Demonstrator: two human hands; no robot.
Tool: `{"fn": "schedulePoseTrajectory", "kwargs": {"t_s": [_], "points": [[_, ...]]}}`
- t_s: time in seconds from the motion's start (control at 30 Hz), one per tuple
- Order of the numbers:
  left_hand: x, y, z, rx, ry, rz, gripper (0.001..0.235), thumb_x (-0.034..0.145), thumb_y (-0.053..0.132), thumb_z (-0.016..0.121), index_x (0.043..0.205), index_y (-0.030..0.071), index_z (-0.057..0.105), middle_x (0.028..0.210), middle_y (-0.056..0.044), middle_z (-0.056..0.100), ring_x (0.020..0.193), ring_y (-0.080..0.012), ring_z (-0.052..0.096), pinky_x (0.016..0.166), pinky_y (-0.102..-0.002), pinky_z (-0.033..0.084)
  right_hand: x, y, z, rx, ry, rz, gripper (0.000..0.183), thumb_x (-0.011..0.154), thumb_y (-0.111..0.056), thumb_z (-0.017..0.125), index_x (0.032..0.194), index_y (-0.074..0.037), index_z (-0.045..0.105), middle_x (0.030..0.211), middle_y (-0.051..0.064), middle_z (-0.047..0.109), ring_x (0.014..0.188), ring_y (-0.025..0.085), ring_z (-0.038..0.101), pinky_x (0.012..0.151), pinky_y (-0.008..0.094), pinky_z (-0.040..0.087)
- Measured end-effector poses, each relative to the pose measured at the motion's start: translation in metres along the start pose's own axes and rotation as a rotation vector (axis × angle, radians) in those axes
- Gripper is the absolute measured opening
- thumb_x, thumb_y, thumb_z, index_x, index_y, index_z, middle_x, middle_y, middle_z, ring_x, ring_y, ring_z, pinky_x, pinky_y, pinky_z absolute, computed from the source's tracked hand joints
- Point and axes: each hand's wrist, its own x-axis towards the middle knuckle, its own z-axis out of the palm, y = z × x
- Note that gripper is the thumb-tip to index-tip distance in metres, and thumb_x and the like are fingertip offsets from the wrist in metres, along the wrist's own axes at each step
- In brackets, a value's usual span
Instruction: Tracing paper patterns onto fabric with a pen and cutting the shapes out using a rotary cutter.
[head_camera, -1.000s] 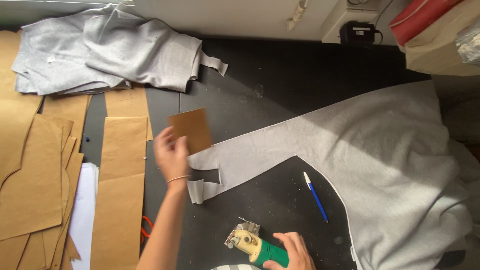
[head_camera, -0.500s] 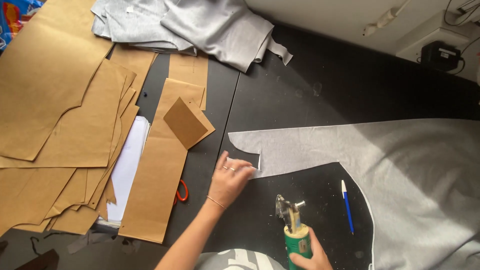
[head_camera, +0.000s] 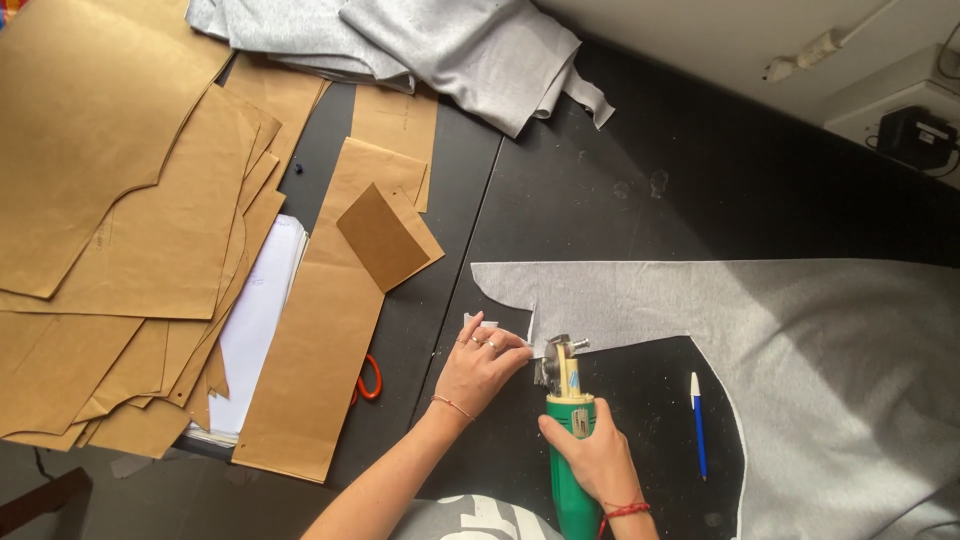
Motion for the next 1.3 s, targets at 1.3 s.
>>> {"fn": "schedulePoseTrajectory", "kwargs": {"t_s": [1.3], "points": [[0.012,0.011,-0.019,-0.189,-0.02,-0.081,0.007,0.062,0.011,0.048,0.068,0.009,0.05,0.084,-0.004,0.056,0.069,-0.0224,0.053,0.089,-0.045,0.031,0.022,0.04,-0.055,0.409,-0.017,0.092,0.038,0.064,-0.012,0.069,0.099,-0.003,0.058,0.069,0.02,0.064,0.057,0.03,0.062,0.06,0.035,0.047]]}}
